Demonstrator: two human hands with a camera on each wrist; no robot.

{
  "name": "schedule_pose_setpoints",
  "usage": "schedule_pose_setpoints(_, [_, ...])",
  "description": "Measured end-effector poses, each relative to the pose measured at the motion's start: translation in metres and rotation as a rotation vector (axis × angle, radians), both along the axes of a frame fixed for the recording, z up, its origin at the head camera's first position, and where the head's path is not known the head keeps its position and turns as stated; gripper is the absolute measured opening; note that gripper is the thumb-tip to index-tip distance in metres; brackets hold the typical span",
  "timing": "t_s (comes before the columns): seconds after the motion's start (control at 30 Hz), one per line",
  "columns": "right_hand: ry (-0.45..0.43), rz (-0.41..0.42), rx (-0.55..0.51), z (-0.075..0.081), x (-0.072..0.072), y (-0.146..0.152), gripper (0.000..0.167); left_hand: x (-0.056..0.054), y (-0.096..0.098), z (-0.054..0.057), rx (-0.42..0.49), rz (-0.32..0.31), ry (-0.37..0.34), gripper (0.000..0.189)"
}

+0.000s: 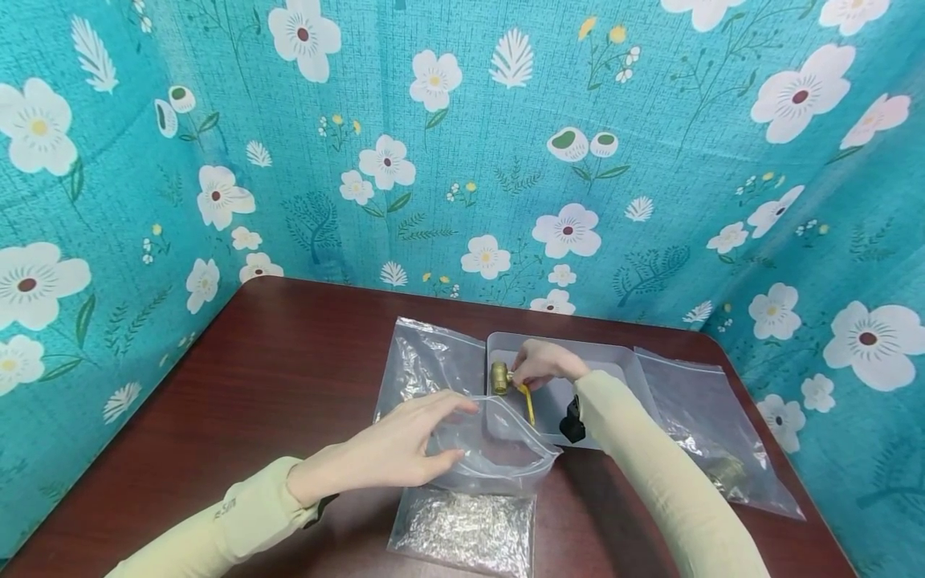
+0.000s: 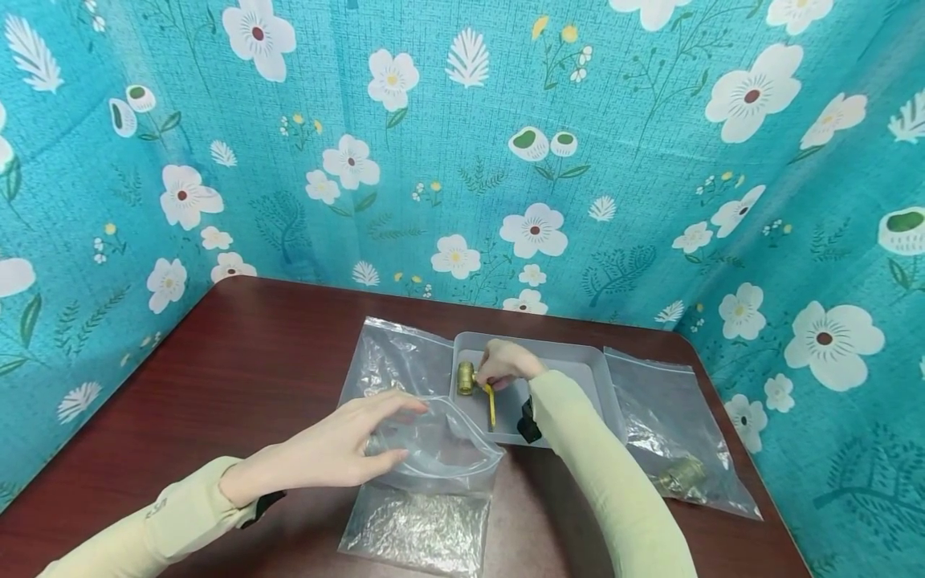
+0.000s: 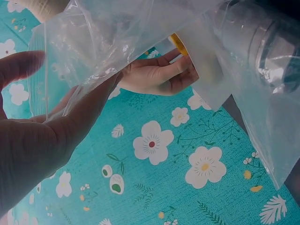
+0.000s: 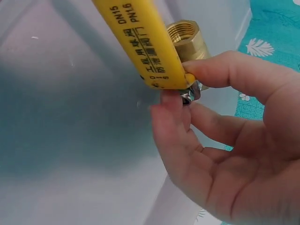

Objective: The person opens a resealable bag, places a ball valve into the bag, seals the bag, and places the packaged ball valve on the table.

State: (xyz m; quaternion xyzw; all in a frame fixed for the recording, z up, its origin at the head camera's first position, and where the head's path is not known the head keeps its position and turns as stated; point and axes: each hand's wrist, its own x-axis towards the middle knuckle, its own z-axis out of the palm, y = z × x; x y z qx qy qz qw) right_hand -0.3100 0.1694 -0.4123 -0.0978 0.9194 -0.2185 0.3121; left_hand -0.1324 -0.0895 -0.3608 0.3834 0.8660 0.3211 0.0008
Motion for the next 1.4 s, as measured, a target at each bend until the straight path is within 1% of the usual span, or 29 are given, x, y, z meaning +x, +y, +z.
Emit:
schedule_pose_setpoints(0.1, [-0.033, -0.023, -0.001, 0.001, 0.001, 0.001, 0.019, 0.0, 0.001, 0.0, -0.005, -0.002, -0.005, 0.049])
schedule_pose_setpoints(0.17, [-0.062, -0.061, -0.02, 0.001, 0.001, 0.002, 0.015, 0.0, 0.002, 0.0, -0.005, -0.006, -0.004, 0.048])
schedule_pose_setpoints(0.27, [-0.092, -0.12, -0.07, 0.0, 0.002, 0.003, 0.017, 0.0, 0.002, 0.0, 0.0, -0.006, -0.004, 0.048])
schedule_pose_setpoints(0.37, [-0.083, -0.15, -0.116, 0.002, 0.003, 0.004, 0.024, -0.001, 0.002, 0.0, 0.002, -0.003, -0.008, 0.048])
schedule_pose_setpoints(0.47, [-0.041, -0.128, -0.127, 0.006, 0.005, 0.004, 0.027, -0.002, 0.002, -0.001, 0.0, -0.002, -0.013, 0.048])
schedule_pose_setpoints(0.53, [-0.003, -0.116, -0.136, 0.012, 0.008, 0.005, 0.028, -0.002, 0.002, -0.002, 0.004, -0.002, -0.027, 0.048])
schedule_pose_setpoints(0.6, [0.033, -0.122, -0.153, 0.02, 0.011, 0.007, 0.028, -0.003, 0.002, -0.003, 0.012, -0.004, -0.04, 0.048])
schedule_pose_setpoints(0.73, [0.111, -0.152, -0.222, 0.046, 0.022, 0.013, 0.031, -0.006, 0.002, -0.005, 0.017, 0.001, -0.069, 0.048])
schedule_pose_setpoints(0.83, [0.194, -0.152, -0.26, 0.069, 0.034, 0.018, 0.032, -0.008, 0.003, -0.006, 0.012, 0.006, -0.075, 0.048])
schedule_pose_setpoints(1.0, [0.344, -0.132, -0.267, 0.102, 0.057, 0.02, 0.031, -0.01, 0.004, -0.006, 0.007, 0.01, -0.089, 0.048])
schedule_pose_setpoints(1.1, [0.425, -0.11, -0.286, 0.116, 0.071, 0.018, 0.029, -0.011, 0.004, -0.006, 0.013, 0.009, -0.119, 0.049])
schedule_pose_setpoints(1.2, [0.482, -0.081, -0.324, 0.127, 0.086, 0.015, 0.027, -0.011, 0.005, -0.006, 0.021, 0.005, -0.132, 0.049])
schedule_pose_setpoints(1.4, [0.565, -0.056, -0.383, 0.148, 0.114, 0.009, 0.031, -0.012, 0.007, -0.004, 0.035, 0.003, -0.139, 0.049])
